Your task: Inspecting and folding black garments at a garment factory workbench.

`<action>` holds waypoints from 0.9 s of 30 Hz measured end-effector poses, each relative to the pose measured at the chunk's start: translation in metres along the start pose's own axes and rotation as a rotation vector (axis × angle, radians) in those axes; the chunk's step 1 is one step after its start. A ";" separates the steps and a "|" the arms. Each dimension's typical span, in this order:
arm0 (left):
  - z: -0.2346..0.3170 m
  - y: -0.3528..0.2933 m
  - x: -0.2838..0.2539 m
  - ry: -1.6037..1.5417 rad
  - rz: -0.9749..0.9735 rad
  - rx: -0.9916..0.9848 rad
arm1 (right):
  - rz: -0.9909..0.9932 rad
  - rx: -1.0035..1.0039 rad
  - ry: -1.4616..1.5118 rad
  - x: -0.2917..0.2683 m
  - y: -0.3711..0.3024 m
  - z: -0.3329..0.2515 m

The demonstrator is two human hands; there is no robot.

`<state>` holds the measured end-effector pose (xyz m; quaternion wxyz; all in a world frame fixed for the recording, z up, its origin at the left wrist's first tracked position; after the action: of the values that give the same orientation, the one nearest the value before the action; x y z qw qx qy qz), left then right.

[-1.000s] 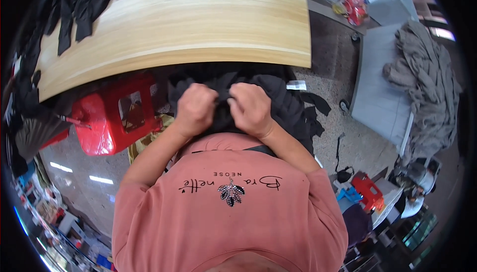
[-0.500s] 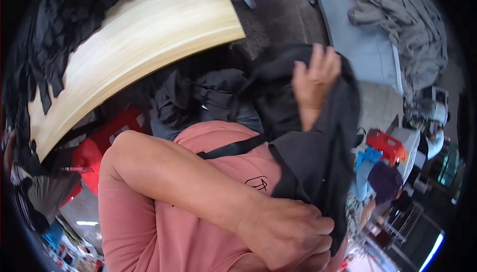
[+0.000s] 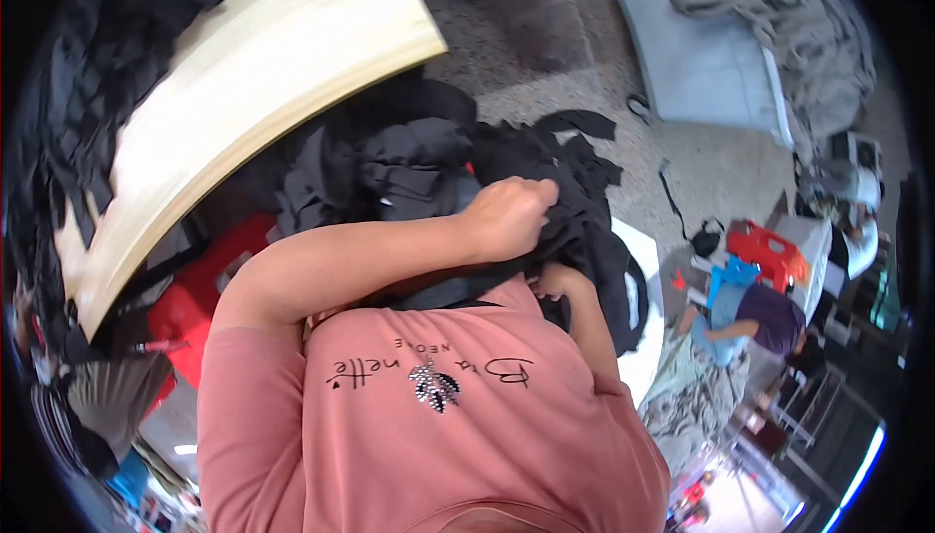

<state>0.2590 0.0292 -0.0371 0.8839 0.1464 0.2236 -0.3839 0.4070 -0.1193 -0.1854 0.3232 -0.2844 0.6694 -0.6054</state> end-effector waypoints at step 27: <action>-0.091 -0.346 -0.062 0.404 0.446 -0.498 | 0.641 -0.234 -1.132 -0.064 -0.067 -0.190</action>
<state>-0.0615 -0.1226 -0.1135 0.8923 0.0451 0.4420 -0.0796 0.2991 0.0426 -0.1026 0.7564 -0.3789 0.5089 -0.1595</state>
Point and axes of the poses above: each hand's wrist, its own y-axis towards the middle knuckle, its own x-axis out of the palm, z = x × y, the point moved 6 cm from there along y, towards the middle knuckle, and after that the axes turned 5 degrees about x, right-handed, at the moved point
